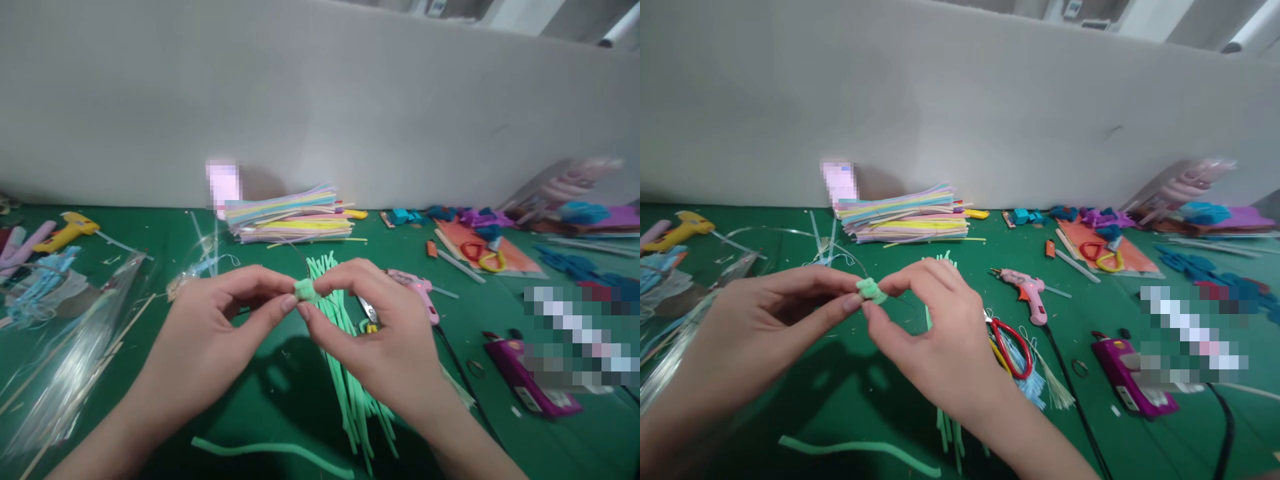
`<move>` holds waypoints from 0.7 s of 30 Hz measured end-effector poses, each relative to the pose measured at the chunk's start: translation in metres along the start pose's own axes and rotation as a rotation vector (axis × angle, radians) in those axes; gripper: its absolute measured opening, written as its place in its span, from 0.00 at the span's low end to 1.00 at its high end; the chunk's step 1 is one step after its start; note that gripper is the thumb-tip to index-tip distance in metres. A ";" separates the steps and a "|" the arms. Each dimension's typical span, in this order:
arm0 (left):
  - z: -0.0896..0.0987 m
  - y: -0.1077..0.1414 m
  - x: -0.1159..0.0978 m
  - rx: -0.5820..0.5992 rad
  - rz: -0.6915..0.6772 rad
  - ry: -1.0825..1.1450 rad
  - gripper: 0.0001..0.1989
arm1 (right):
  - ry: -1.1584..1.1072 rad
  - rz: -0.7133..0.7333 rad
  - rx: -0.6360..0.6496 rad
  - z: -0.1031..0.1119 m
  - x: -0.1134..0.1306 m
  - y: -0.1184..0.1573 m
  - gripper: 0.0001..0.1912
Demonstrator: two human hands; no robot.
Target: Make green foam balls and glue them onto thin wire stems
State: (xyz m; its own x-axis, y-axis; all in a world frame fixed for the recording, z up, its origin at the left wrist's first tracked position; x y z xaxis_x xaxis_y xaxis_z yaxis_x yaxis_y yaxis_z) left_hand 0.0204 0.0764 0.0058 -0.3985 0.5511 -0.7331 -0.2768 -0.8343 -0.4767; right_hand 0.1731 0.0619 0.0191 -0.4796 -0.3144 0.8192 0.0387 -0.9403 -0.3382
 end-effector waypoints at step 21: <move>0.005 -0.001 -0.002 -0.006 0.008 0.021 0.03 | -0.107 -0.003 0.135 0.003 0.001 -0.003 0.05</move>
Point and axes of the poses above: each hand's wrist, its own y-axis away from the middle knuckle, its own z-axis out of the back of the hand, x = y × z, the point moved 10 cm from there along -y, towards the middle knuckle, and after that the axes turned 13 degrees about -z, right-handed, at the moved point
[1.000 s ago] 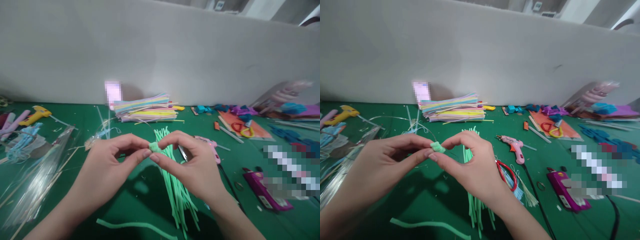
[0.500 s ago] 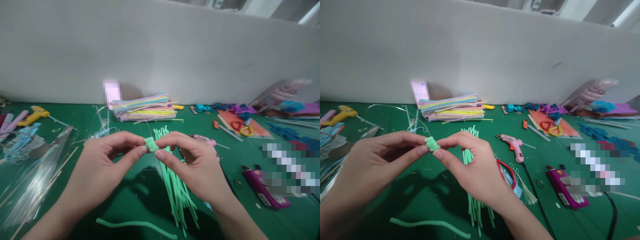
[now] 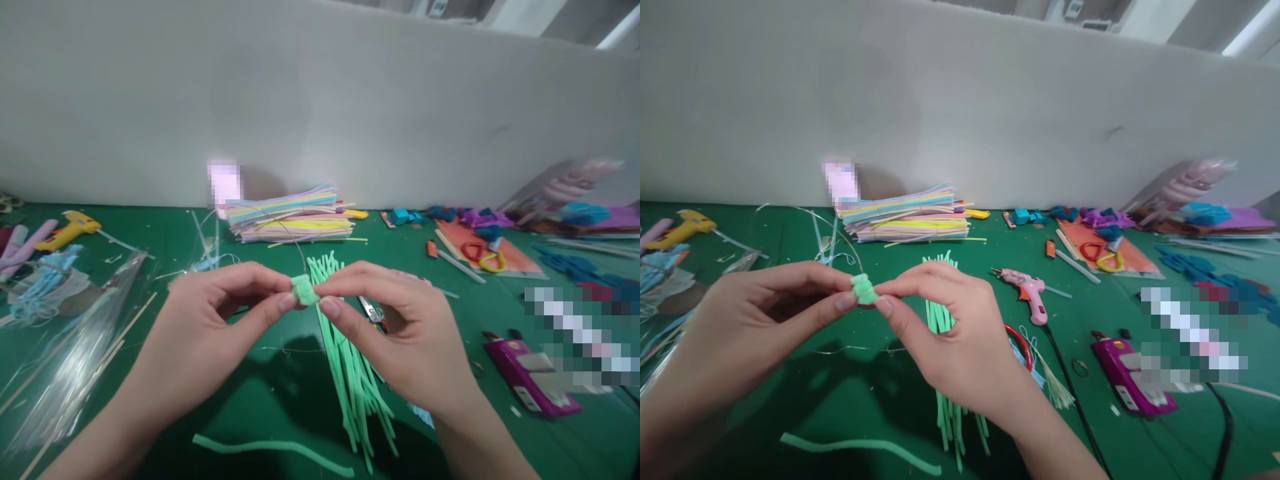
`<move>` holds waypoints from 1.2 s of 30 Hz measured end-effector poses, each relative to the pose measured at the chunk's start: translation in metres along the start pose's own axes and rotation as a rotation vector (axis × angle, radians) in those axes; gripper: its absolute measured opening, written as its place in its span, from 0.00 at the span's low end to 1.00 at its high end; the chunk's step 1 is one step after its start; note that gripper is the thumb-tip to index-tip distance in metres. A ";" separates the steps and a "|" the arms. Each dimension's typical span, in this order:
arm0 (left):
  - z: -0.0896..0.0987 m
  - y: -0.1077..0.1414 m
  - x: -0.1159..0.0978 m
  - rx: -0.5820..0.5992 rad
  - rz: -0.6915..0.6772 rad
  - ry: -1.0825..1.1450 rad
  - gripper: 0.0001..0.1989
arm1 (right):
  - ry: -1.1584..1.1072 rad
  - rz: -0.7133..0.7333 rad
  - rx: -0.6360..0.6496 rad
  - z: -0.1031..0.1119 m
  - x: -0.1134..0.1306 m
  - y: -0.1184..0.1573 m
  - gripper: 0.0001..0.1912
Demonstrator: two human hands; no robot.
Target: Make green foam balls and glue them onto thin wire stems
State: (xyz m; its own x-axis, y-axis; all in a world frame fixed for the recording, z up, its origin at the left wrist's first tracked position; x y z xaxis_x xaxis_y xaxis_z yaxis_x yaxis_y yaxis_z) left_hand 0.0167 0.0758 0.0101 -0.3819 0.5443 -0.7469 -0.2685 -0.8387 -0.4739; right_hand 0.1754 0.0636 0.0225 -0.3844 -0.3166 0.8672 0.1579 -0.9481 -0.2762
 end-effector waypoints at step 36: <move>-0.001 -0.010 0.014 0.059 0.017 -0.008 0.03 | 0.095 -0.122 -0.157 0.017 -0.016 0.002 0.12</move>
State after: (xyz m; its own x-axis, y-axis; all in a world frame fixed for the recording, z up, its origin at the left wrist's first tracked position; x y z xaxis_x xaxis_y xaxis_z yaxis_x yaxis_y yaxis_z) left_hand 0.0149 0.0918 0.0041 -0.3943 0.5304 -0.7505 -0.3137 -0.8453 -0.4325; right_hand 0.1971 0.0671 0.0152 -0.4771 -0.1941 0.8571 -0.0359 -0.9702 -0.2397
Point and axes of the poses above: each hand's wrist, its own y-axis away from the middle knuckle, its own z-axis out of the back of the hand, x = y × z, the point moved 10 cm from there along -y, towards the middle knuckle, and after that the axes turned 13 degrees about -z, right-handed, at the moved point
